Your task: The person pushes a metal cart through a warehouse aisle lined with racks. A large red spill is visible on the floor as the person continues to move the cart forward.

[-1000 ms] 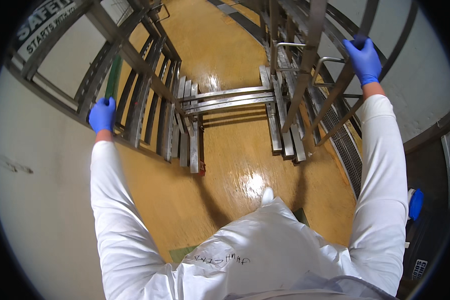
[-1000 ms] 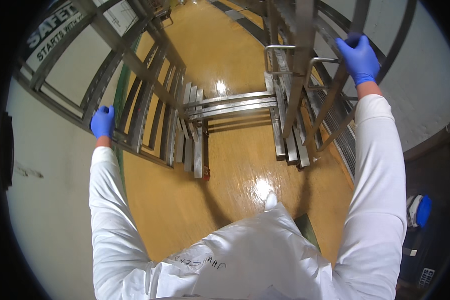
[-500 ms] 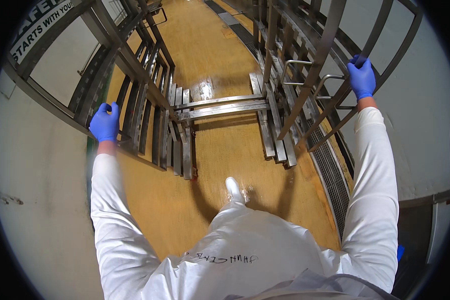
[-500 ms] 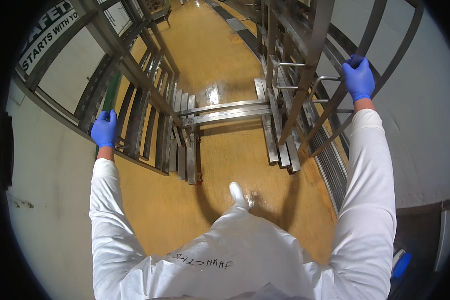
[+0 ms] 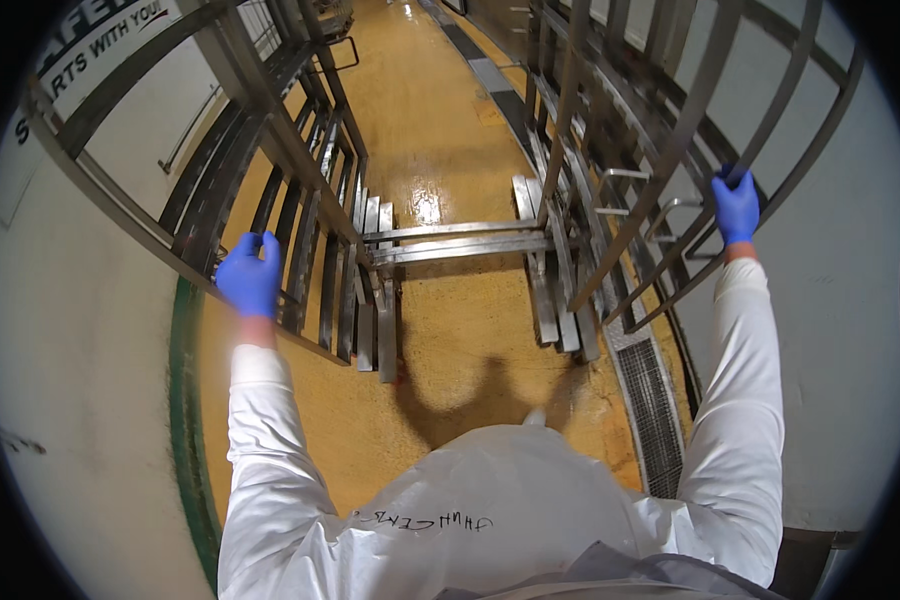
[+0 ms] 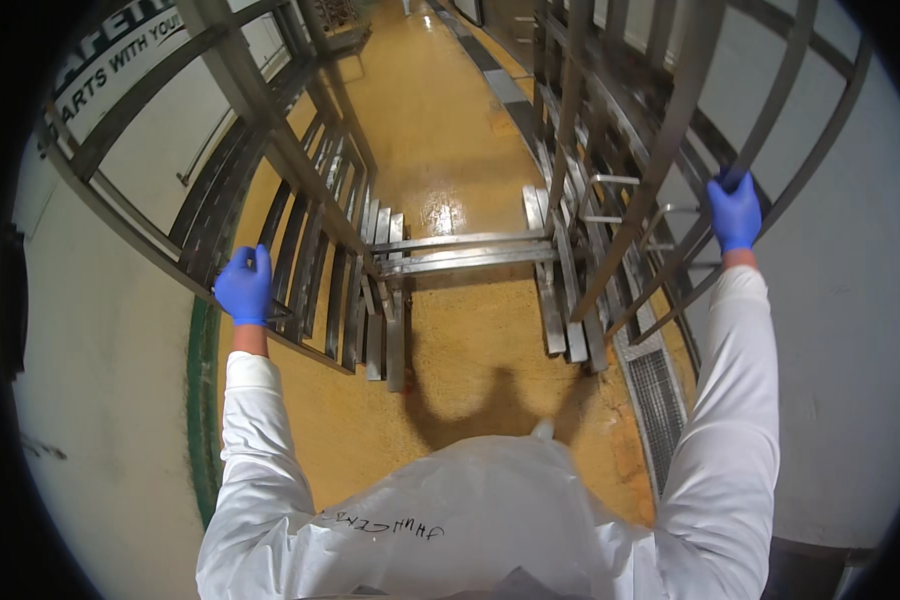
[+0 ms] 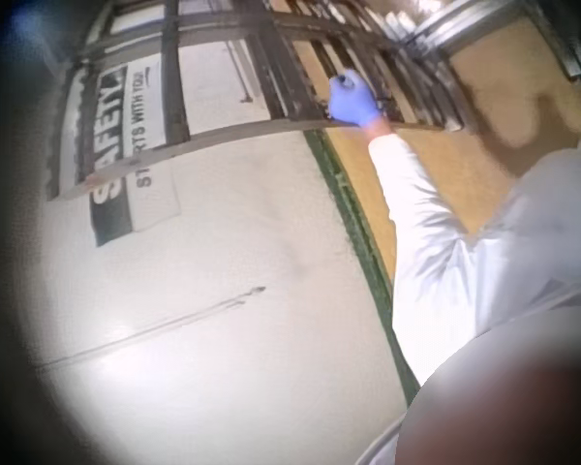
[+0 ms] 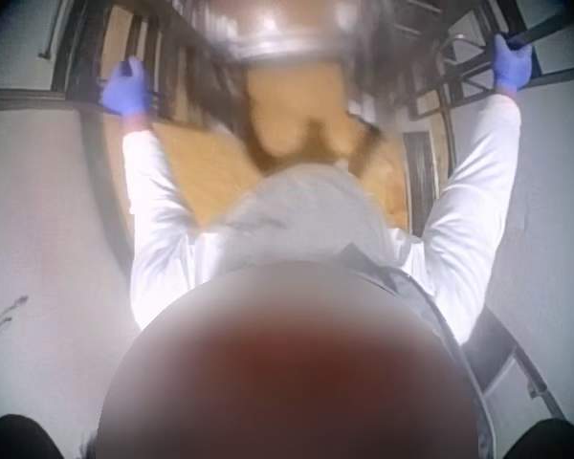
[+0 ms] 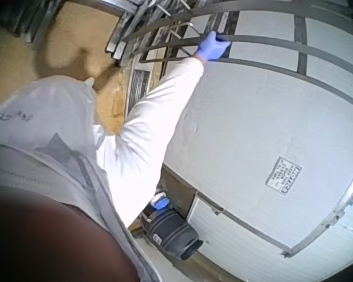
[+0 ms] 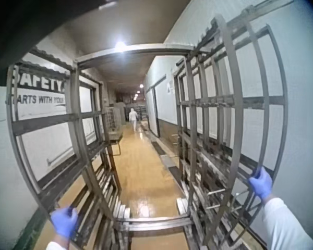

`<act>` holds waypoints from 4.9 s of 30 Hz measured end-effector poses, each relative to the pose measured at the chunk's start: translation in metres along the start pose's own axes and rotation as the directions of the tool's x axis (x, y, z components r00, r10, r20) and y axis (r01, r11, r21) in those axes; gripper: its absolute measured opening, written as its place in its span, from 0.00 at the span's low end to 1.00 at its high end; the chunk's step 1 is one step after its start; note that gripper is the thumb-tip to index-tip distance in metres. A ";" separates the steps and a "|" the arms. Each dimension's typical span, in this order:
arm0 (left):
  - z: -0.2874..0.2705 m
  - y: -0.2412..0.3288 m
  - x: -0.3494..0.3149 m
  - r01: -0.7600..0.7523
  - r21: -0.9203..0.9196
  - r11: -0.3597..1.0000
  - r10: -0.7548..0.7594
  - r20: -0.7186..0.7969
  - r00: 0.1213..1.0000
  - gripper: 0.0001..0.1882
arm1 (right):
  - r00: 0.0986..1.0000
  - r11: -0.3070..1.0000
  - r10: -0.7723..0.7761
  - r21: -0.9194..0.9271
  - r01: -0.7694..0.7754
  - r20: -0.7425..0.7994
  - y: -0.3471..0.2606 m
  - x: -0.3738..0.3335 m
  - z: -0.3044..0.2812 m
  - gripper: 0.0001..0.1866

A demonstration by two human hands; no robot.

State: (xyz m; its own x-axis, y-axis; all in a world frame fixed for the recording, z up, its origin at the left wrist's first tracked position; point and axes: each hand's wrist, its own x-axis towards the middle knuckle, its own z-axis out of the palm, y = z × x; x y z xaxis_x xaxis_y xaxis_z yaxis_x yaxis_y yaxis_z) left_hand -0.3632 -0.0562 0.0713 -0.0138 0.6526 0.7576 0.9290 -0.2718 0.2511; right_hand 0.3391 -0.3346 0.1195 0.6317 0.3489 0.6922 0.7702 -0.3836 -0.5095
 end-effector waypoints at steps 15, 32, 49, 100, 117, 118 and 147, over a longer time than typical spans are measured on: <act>0.015 -0.034 0.008 0.008 0.179 0.984 -0.008 -0.005 1.000 0.18 | 0.985 0.992 0.123 -0.052 -0.118 0.119 -0.039 -0.014 -0.015 0.25; 0.021 -0.026 0.001 -0.112 -0.131 0.985 0.077 -0.249 0.965 0.12 | 0.997 0.998 0.063 0.017 -0.064 0.040 0.022 -0.007 -0.003 0.25; 0.011 -0.029 0.007 0.056 -0.010 0.998 -0.056 -0.082 0.995 0.17 | 0.998 0.998 -0.033 0.046 0.031 0.059 0.017 0.009 -0.009 0.29; 0.014 -0.059 0.025 0.062 0.266 0.962 -0.074 0.037 0.997 0.22 | 0.977 0.985 0.151 0.059 -0.162 0.147 -0.061 -0.024 -0.025 0.25; 0.005 -0.027 0.002 -0.067 -0.069 0.995 0.061 -0.088 0.994 0.14 | 0.992 0.992 0.106 0.057 -0.110 0.068 0.035 -0.040 -0.001 0.20; 0.005 -0.025 0.001 -0.073 -0.073 0.995 0.067 -0.078 0.995 0.14 | 0.991 0.990 0.114 0.079 -0.119 0.071 0.037 -0.039 -0.002 0.20; 0.012 -0.045 0.020 0.011 0.113 0.993 -0.002 -0.078 0.997 0.17 | 0.999 0.999 -0.002 -0.044 0.004 0.046 -0.029 -0.023 -0.012 0.25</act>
State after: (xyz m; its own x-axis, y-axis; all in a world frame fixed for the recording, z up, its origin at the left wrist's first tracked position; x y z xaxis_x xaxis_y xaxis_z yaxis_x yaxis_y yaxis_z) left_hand -0.4012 -0.0224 0.0675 -0.0445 0.5964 0.8014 0.9647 -0.1827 0.1896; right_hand 0.3012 -0.3415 0.1243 0.6339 0.3881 0.6690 0.7678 -0.4200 -0.4839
